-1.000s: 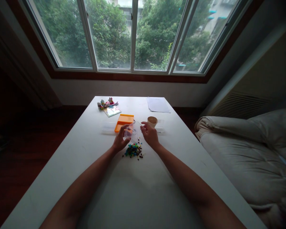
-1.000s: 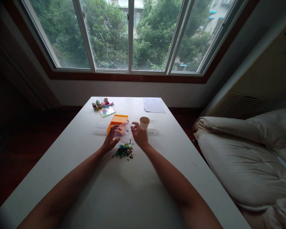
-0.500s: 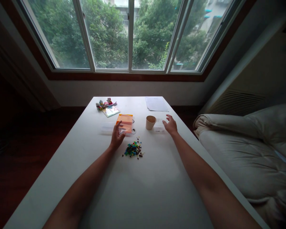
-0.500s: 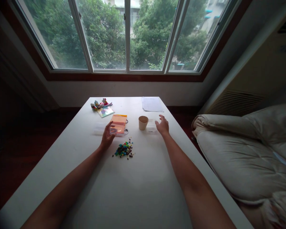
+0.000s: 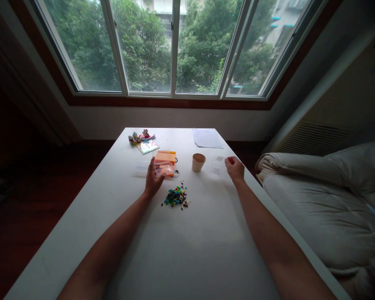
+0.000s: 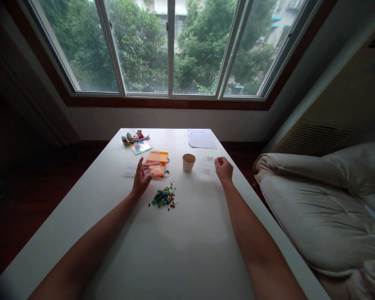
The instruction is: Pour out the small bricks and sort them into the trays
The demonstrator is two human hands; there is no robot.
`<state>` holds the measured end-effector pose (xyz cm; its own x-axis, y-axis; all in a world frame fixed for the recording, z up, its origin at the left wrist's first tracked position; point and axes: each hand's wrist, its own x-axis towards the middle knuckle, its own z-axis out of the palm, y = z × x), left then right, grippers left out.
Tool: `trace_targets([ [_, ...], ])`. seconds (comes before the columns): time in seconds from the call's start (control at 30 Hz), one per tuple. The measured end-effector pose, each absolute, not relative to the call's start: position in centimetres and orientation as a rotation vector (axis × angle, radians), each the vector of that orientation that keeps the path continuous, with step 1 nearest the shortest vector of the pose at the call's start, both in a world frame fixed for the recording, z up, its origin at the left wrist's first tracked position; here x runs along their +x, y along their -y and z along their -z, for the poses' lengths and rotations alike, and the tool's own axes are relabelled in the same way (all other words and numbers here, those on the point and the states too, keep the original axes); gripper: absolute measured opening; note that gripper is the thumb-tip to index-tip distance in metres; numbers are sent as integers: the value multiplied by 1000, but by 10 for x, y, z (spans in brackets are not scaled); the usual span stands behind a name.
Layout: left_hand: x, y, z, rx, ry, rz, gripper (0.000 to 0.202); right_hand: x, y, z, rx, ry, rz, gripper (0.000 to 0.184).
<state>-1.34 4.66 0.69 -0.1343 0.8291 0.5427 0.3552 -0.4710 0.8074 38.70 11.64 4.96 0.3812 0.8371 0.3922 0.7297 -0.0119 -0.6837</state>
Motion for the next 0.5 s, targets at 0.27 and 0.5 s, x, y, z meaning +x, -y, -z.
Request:
trace_targets([
  [0.27,-12,-46,-6,1744,-1456,-1675,86,323,-91,-122,-1347,1534,-184,35],
  [0.5,-23,-48,-8,1665,-1536,-1719,90,230,-101,-141,-1506,2199,109,20],
])
